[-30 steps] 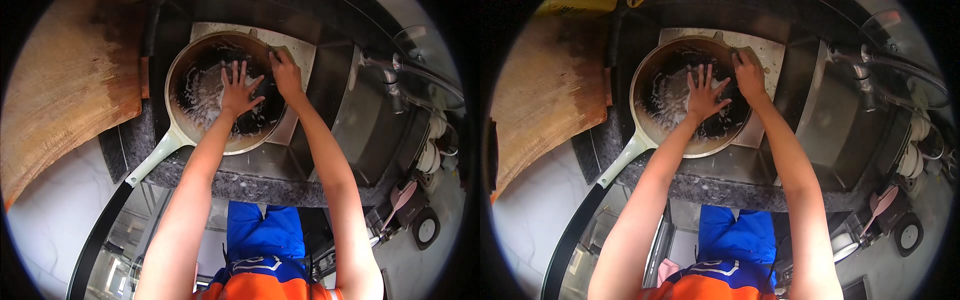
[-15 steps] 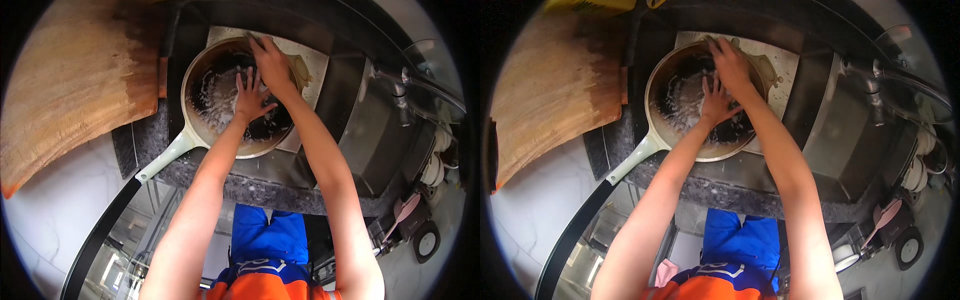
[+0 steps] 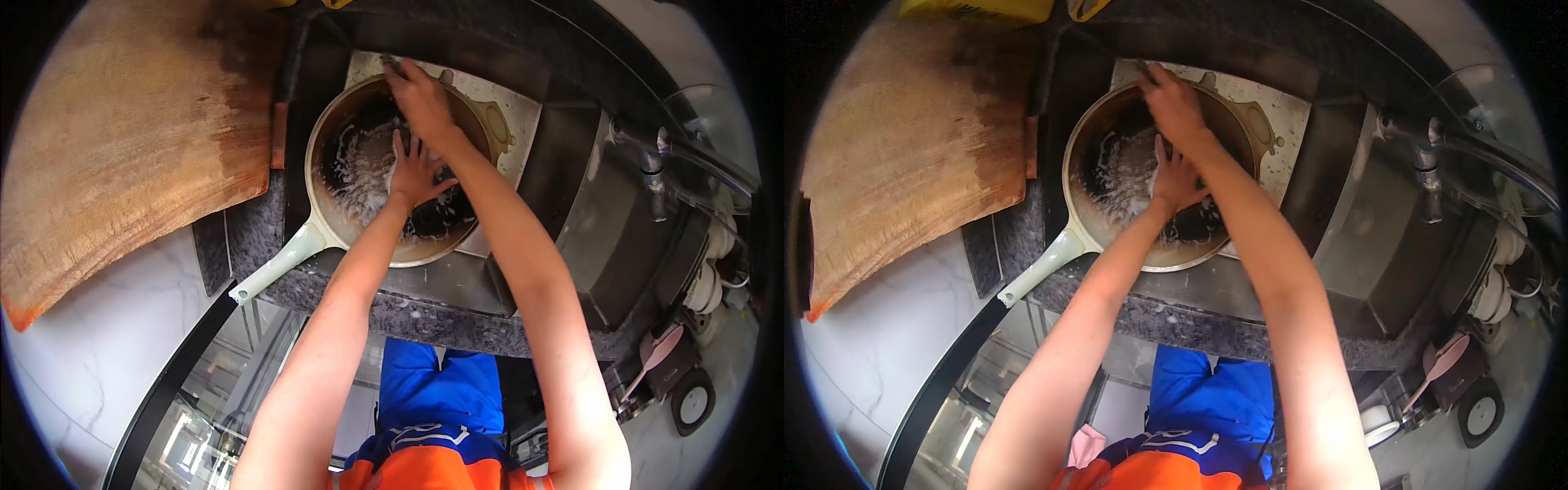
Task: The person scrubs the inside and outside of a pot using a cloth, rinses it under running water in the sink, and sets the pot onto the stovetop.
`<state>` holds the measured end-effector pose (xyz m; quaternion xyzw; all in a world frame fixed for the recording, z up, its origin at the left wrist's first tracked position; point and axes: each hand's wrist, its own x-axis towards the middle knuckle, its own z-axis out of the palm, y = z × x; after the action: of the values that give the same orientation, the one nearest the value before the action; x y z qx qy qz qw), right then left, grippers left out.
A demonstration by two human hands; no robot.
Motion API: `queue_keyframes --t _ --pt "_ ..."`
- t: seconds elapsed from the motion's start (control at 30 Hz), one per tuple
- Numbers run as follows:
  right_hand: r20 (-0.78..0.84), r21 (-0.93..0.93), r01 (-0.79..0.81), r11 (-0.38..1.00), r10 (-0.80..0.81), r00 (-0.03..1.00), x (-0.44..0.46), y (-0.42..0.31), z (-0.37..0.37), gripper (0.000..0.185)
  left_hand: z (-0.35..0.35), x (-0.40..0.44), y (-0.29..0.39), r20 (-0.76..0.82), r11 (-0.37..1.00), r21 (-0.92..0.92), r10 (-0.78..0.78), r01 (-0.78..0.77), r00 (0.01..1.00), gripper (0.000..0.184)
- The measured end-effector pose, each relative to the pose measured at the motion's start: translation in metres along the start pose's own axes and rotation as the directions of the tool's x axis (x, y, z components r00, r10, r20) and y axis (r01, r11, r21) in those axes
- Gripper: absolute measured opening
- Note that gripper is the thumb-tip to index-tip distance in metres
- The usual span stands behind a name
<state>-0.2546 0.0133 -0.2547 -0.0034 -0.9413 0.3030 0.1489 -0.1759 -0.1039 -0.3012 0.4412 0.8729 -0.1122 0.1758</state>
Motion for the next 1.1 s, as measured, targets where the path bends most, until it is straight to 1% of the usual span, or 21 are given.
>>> queue_keyframes --t 0.03,0.1,0.17,0.2,0.23,0.3,0.33,0.37,0.43,0.47,0.53,0.57,0.6,0.67,0.73,0.77,0.83,0.9,0.97,1.03,1.1 --pt "0.011 -0.013 0.003 1.0 -0.003 1.0 0.009 -0.007 0.0 0.046 0.002 -0.001 0.004 0.03 0.998 0.064 0.0 -0.002 1.0 0.068" --pt "0.031 -0.027 -0.004 1.0 0.005 0.999 0.002 -0.006 -0.009 0.049 0.002 -0.003 0.006 0.006 0.999 0.032 0.002 -0.002 1.0 0.067" --pt "-0.001 -0.078 0.009 0.997 -0.009 1.0 -0.017 0.021 -0.021 0.04 -0.007 -0.001 0.0 -0.085 0.994 -0.108 -0.006 -0.003 0.996 0.067" --pt "0.177 -0.037 -0.094 0.995 0.099 0.979 -0.022 0.033 -0.027 0.054 -0.008 -0.001 0.0 -0.109 0.986 -0.164 -0.008 -0.01 0.994 0.066" --pt "0.177 -0.032 -0.095 0.995 0.099 0.979 -0.026 0.033 -0.02 0.054 -0.008 -0.002 -0.002 -0.105 0.987 -0.16 -0.01 -0.007 0.994 0.066" --pt "0.146 0.03 -0.101 0.994 0.096 0.985 -0.03 0.03 -0.011 0.052 -0.009 -0.001 0.0 -0.02 0.995 -0.097 -0.006 0.004 1.0 0.068" --pt "0.191 0.326 -0.294 0.898 0.241 0.951 -0.022 0.012 -0.001 0.049 -0.005 -0.001 0.002 0.007 0.999 -0.046 -0.004 0.004 1.0 0.07" --pt "0.189 0.331 -0.295 0.897 0.243 0.951 -0.013 -0.004 0.007 0.049 0.0 -0.001 0.003 0.009 0.999 -0.041 -0.003 0.004 1.0 0.07" --pt "0.078 -0.01 0.09 0.996 -0.089 0.993 -0.002 -0.019 0.018 0.053 0.009 -0.002 0.004 -0.139 0.998 0.057 0.027 -0.019 0.99 0.071" --pt "0.081 -0.011 0.083 0.996 -0.082 0.993 -0.005 -0.017 0.014 0.053 0.014 -0.001 0.005 -0.142 0.998 0.064 0.03 -0.022 0.989 0.071" --pt "0.196 -0.322 -0.007 0.947 0.074 0.978 -0.016 -0.002 0.002 0.06 -0.002 0.0 0.004 -0.076 1.0 0.015 0.009 -0.008 0.997 0.071" --pt "0.214 -0.326 0.027 0.945 0.046 0.976 -0.022 0.013 -0.012 0.065 -0.007 -0.001 0.002 -0.011 1.0 -0.025 -0.009 0.008 1.0 0.071" --pt "0.156 -0.284 0.051 0.958 -0.007 0.988 -0.029 0.024 -0.018 0.063 -0.006 -0.001 0.001 -0.081 0.996 -0.085 -0.012 0.006 0.997 0.071" --pt "0.088 -0.251 0.084 0.964 -0.064 0.994 -0.031 0.036 -0.014 0.061 -0.006 0.0 -0.001 -0.075 0.995 -0.1 -0.006 -0.001 0.997 0.071" --pt "0.199 -0.257 0.028 0.966 0.025 0.98 -0.021 0.017 -0.006 0.059 0.0 -0.001 0.002 -0.058 0.994 -0.111 0.004 -0.011 0.998 0.07" --pt "0.192 -0.255 0.027 0.967 0.023 0.981 -0.012 0.006 0.003 0.059 0.008 0.0 0.002 -0.044 0.997 -0.075 0.019 -0.023 0.999 0.071" --pt "0.076 -0.109 0.109 0.988 -0.101 0.992 0.0 -0.011 0.018 0.058 0.016 0.0 0.001 -0.017 0.998 -0.042 0.038 -0.039 0.999 0.071" --pt "0.13 -0.161 0.112 0.981 -0.091 0.987 -0.012 -0.004 0.007 0.055 0.016 -0.001 0.004 -0.088 0.999 -0.034 0.014 -0.017 0.996 0.071" --pt "0.17 -0.323 0.109 0.94 -0.056 0.984 -0.022 0.025 -0.018 0.05 0.001 0.004 0.0 -0.036 1.0 -0.031 0.0 -0.001 0.999 0.071" --pt "0.181 -0.284 0.092 0.954 -0.041 0.983 -0.041 0.043 -0.028 0.045 0.002 0.001 0.001 -0.19 0.99 -0.137 -0.003 -0.024 0.982 0.07" --pt "0.25 -0.307 0.088 0.948 -0.009 0.968 -0.049 0.048 -0.032 0.046 -0.002 0.001 0.001 -0.201 0.986 -0.16 0.015 -0.048 0.98 0.071"
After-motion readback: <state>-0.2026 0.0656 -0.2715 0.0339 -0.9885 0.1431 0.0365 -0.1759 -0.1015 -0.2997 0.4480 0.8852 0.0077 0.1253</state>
